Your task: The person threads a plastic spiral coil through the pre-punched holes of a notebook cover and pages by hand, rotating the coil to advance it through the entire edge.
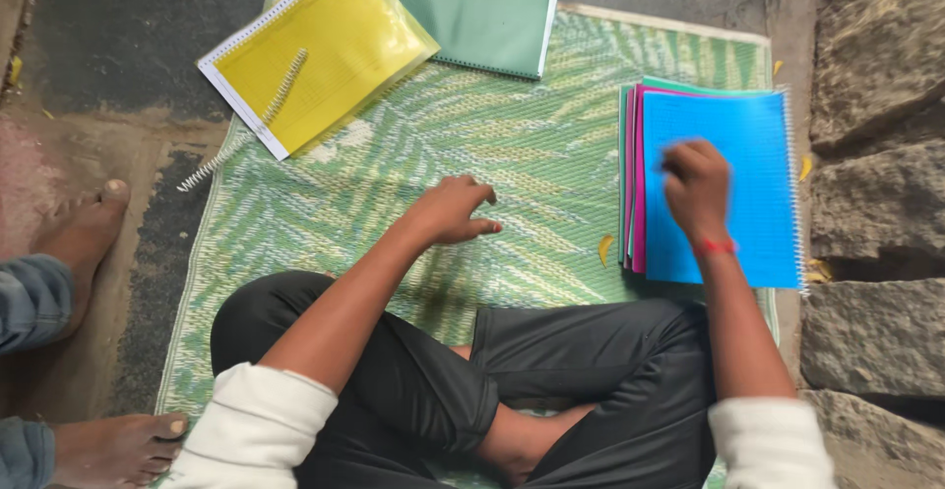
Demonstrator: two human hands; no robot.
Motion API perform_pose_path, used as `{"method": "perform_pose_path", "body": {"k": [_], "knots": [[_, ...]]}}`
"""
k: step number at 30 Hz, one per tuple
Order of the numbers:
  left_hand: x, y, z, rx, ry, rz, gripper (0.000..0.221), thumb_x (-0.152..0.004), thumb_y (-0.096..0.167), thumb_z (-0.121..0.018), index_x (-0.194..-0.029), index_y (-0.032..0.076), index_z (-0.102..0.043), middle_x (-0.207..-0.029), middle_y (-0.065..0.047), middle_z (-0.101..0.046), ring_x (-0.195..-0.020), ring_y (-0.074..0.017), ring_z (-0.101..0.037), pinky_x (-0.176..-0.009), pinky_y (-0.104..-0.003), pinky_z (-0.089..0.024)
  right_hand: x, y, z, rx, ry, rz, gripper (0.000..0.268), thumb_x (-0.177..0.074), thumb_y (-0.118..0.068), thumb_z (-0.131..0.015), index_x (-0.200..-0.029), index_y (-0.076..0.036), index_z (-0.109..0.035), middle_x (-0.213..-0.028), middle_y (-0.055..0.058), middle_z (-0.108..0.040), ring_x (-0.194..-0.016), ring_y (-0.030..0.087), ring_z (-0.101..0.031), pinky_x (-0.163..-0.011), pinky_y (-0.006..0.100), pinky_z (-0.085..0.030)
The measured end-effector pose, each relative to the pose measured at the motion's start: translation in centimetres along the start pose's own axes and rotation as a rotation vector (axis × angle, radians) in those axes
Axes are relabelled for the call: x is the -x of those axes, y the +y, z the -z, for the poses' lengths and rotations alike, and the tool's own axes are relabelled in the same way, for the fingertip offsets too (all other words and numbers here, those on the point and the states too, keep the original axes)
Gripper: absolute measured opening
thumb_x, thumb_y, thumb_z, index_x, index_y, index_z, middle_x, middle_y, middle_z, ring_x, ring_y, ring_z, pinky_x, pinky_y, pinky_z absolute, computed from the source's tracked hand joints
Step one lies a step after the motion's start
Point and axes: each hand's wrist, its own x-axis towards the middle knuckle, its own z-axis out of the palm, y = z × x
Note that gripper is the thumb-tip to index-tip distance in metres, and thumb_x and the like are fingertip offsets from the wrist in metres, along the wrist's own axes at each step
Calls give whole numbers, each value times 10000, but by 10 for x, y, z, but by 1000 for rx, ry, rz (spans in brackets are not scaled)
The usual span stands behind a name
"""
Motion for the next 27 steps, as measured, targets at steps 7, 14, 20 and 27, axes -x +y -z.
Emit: {"method": "perform_pose_path", "body": {"k": [7, 14, 20, 27], "knots": [[-37, -6, -52, -109, -46, 140, 731, -780, 495, -820, -1384, 169, -568, -1537, -204, -386, -1408, -440, -372, -988, -645, -469, -117, 0, -142, -262, -185, -447, 210, -936, -229, -678, -1065, -81, -752, -923, 175, -756, -816, 318, -750, -730, 434, -589], [-11, 35, -67, -255, -132, 183, 1150, -684, 362, -915, -1566, 11, -266, -1645, -344, -58, -1499, -577, -81, -1002, -832, -290, -178, -17, -260, 218, -3, -324, 508, -987, -422, -752, -1114, 54, -627, -977, 278, -667, -941, 459, -653, -833, 524, -522], [-15, 39, -69, -236, -169, 222, 1174, -692, 331, -899, -1578, -23, -213, -1641, -362, 10, -1507, -583, 5, -1031, -847, -212, -191, -82, -273, 335, 11, -610, 821, -831, -488, -805, -1341, 52, -454, -1231, 245, -523, -1178, 415, -501, -868, 557, -491], [-18, 43, -62, -212, -236, 244, 1210, -707, 401, -910, -1581, -28, -192, -1650, -356, 35, -1519, -573, 22, -1049, -839, -209, -216, -86, -244, 208, -103, -917, 850, -670, -527, -886, -1261, -24, -538, -1333, 217, -479, -1296, 385, -438, -1020, 580, -405]]}}
